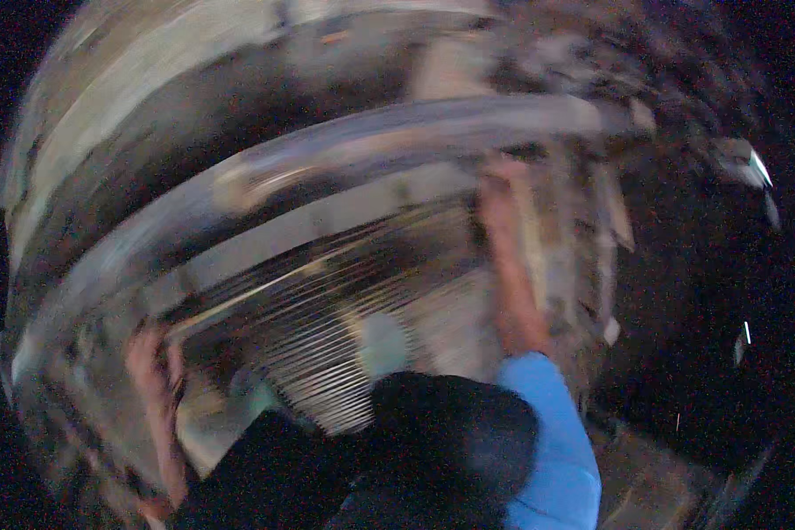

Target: The person weaves a bamboo mat by threading long strips of bamboo through a frame of tied bamboo slats by hand.

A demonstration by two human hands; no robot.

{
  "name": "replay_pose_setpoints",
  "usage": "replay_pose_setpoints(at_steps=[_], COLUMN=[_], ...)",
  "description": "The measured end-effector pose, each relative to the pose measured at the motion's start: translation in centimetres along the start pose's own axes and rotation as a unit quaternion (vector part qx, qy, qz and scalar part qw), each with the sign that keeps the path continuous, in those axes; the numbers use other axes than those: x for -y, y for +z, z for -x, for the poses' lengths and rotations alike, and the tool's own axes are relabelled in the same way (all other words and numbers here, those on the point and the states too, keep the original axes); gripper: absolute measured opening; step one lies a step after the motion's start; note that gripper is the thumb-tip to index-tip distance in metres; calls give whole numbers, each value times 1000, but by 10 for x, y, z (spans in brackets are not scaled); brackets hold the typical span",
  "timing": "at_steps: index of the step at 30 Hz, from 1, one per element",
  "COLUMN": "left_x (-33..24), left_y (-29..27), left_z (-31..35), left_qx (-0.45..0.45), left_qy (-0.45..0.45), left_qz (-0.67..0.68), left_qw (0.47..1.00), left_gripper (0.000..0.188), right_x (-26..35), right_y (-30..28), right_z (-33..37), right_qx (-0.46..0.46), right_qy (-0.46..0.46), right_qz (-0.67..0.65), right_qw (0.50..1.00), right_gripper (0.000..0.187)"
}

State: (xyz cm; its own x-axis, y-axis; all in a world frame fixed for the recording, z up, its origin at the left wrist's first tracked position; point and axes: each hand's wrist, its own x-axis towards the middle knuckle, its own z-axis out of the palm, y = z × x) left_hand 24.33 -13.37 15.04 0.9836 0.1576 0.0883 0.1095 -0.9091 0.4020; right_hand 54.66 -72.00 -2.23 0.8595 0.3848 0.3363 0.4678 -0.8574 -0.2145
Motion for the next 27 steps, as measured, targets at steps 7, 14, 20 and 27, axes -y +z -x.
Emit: replay_pose_setpoints(at_steps=[7,14,20,27], left_x=[22,31,28,21], left_y=[14,6,6,34], left_z=[15,19,18,1], left_qx=[-9,-1,-12,74], left_qy=[-30,-18,-18,-117], left_qz=[55,35,18,78], left_qw=[998,999,1000,987], left_gripper=[21,18,19,19], right_x=[38,54,55,32], right_y=[-26,-27,-26,-11], right_z=[-34,-31,-31,-29], right_qx=[-65,-93,-53,-38], right_qy=[194,204,203,188], right_qz=[-74,-90,-49,-46], right_qw=[976,970,977,980], right_gripper=[46,45,47,51])
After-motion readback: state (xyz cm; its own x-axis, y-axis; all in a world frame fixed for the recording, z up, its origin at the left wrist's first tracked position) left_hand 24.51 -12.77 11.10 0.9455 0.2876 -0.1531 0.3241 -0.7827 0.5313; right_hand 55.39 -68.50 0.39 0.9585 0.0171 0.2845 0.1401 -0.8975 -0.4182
